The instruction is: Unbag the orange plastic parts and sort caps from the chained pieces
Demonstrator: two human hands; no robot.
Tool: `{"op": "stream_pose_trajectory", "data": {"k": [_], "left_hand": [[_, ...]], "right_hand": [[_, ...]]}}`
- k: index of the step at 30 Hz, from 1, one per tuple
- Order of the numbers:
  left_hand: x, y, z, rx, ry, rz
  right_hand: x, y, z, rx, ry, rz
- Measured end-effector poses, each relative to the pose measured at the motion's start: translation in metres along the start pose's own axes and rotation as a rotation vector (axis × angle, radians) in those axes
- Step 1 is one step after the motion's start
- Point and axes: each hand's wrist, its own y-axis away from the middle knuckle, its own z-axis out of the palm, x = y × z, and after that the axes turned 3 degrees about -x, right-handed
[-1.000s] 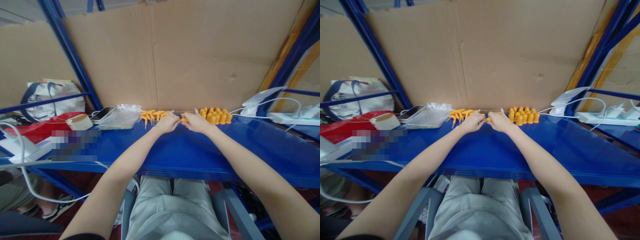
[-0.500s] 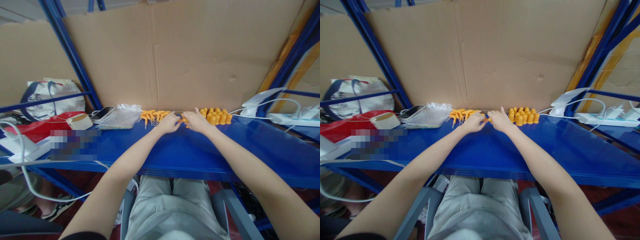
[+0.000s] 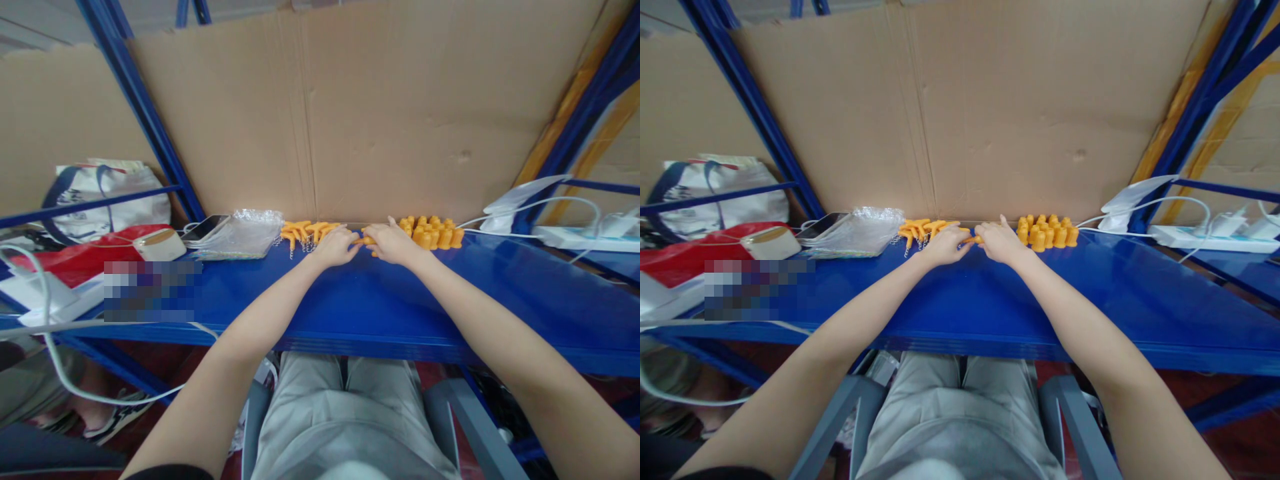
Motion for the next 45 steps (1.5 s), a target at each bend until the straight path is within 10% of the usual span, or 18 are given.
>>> {"op": "stream_pose_trajectory", "data": {"k": [24,32,45], "left_hand": [[-0.001,-0.001,0.003,0.019,-0.019,-0.029],[-0.032,0.011,0.001,0.08,-0.002,-0.151],[-0.052,0.015,0.003,0.341,-0.066,-0.397]], "right_hand": [[0.009,0.001,0.002,0.103,0.11,-0.013],[0.054,0.007,0.005,0.182,0.112,0.217],[0.091,0.01,0.018,-0.208,0.086,0.533]]}}
